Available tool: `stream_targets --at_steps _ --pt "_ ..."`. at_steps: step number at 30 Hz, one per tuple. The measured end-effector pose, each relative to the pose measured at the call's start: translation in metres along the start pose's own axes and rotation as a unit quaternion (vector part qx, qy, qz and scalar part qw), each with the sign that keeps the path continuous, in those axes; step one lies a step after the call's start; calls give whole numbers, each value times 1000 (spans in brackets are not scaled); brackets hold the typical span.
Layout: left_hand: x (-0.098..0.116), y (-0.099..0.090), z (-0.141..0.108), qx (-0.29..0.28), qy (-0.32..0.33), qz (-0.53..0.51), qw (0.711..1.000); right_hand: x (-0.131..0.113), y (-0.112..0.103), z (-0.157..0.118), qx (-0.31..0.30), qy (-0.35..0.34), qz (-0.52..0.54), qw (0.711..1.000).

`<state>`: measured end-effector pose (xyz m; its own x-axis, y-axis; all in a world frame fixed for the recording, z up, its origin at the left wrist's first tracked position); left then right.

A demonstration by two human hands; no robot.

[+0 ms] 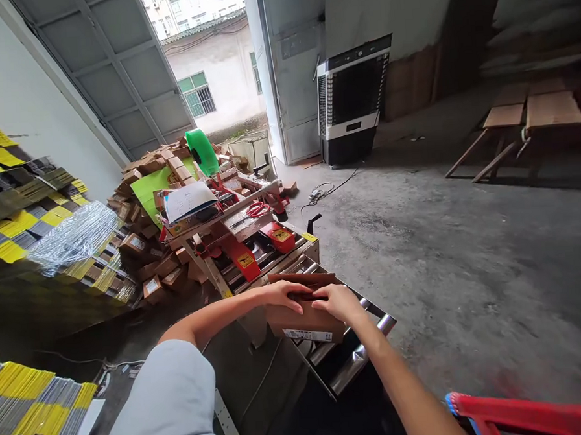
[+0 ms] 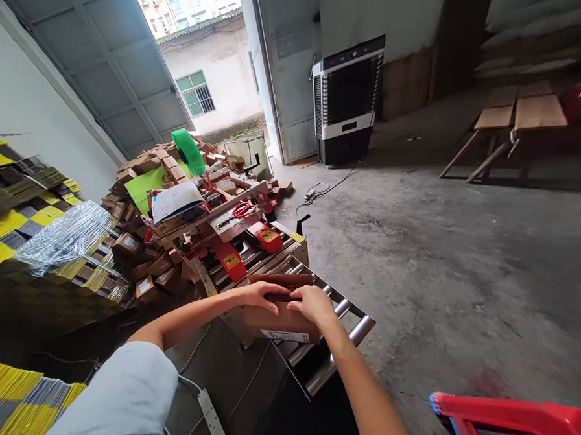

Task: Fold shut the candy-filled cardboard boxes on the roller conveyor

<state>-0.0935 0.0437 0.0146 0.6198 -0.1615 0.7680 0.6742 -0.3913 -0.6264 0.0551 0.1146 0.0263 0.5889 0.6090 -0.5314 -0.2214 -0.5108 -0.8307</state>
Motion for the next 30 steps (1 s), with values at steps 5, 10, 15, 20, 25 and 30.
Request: stream_targets --at_steps 5,10,15,20,25,30 --pt "-1 7 -15 200 52 283 937 -9 7 -9 88 74 -54 992" --pt "4 11 -26 279 -49 376 882 -9 7 -18 267 16 -103 958" --pt "13 40 -30 183 -46 341 921 14 32 -23 152 -74 -14 986" --pt "36 85 -28 180 -72 318 928 25 52 -64 175 19 48 983" --pt "53 98 13 138 -59 275 950 17 80 -102 256 124 106 953" --pt "63 100 36 75 29 224 971 8 92 -115 256 150 249 922"
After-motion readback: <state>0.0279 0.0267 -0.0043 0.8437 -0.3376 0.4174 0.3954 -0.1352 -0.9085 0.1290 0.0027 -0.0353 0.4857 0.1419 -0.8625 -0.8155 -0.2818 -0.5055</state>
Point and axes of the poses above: each hand's wrist, its own z-axis towards the middle knuckle, its own y-axis out of the palm, x = y × z, the point moved 5 cm from there along z, towards the middle knuckle, and after that the axes turned 3 degrees about y, right-handed, at the moved point
